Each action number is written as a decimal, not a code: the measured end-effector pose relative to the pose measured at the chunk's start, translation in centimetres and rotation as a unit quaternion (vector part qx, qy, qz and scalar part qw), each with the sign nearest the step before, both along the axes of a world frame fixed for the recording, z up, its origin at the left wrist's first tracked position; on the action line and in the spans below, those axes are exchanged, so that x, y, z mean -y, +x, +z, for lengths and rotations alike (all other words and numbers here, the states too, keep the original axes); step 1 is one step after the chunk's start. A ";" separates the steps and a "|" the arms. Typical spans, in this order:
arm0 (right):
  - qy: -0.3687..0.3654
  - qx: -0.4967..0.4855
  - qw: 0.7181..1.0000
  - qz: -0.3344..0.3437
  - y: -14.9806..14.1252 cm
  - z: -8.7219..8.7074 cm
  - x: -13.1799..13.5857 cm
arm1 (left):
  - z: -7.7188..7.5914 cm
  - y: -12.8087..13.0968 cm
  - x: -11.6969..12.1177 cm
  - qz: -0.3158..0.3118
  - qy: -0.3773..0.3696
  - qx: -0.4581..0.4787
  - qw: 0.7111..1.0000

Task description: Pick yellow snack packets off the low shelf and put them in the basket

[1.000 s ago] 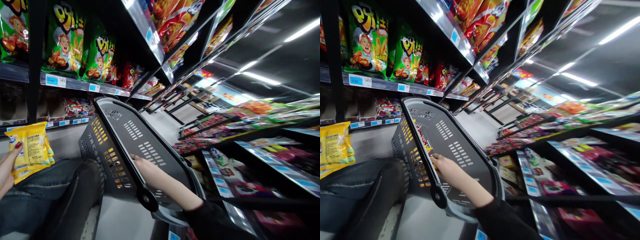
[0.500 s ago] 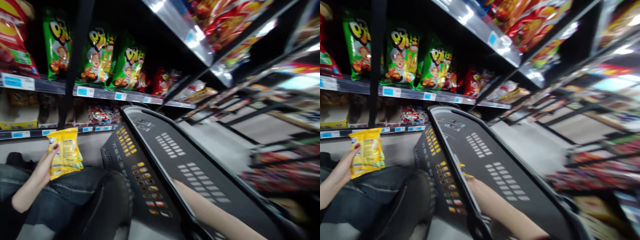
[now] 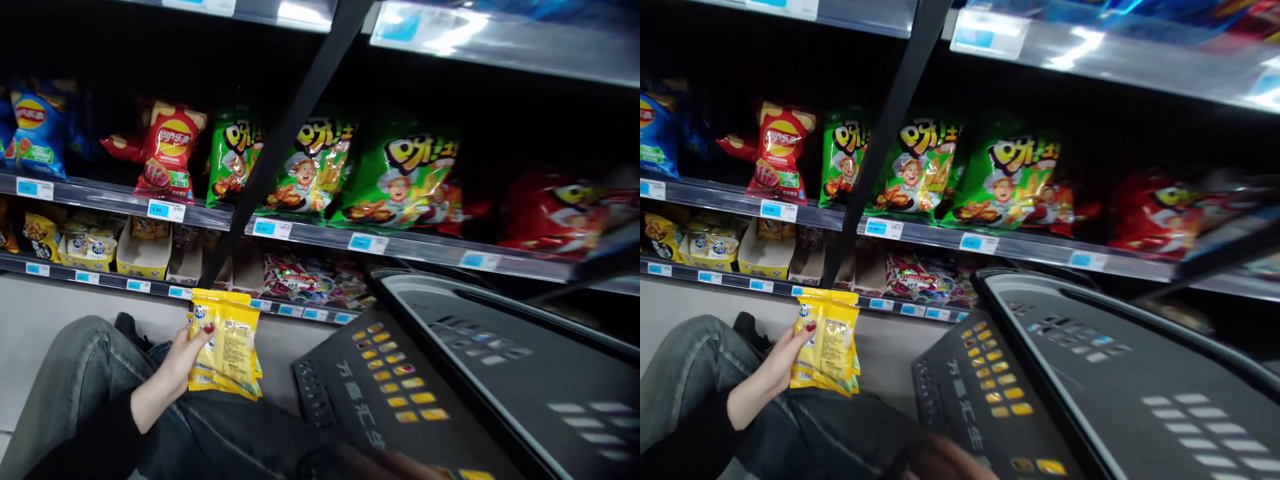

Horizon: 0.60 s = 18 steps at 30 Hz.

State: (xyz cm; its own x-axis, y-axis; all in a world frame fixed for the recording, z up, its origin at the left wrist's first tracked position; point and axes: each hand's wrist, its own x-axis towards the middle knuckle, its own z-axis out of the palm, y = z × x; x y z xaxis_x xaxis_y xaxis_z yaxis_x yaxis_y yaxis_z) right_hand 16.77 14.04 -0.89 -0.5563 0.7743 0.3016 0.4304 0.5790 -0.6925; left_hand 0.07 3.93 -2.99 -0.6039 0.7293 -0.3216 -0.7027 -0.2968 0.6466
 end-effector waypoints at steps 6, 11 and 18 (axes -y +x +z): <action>-0.049 0.014 0.997 0.060 -8.2 3.6 2.4 | 1.6 -1.3 0.9 0.031 0.014 -0.057 0.998; -0.219 -0.056 0.963 0.148 -11.6 2.8 2.0 | 2.0 -3.2 1.7 0.049 0.003 -0.125 0.991; -0.384 -0.197 0.885 0.174 -10.1 1.3 0.6 | 0.6 -3.7 1.2 0.056 -0.026 -0.168 0.984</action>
State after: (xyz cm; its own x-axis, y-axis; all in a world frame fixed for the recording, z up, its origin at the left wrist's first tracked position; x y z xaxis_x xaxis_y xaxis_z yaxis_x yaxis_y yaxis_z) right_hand 6.65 13.47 0.38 -0.7703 0.6375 -0.0150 -0.0440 -0.0767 -0.9961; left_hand -3.66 2.74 -2.42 -0.7586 0.6395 -0.1248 -0.4110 -0.3210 0.8533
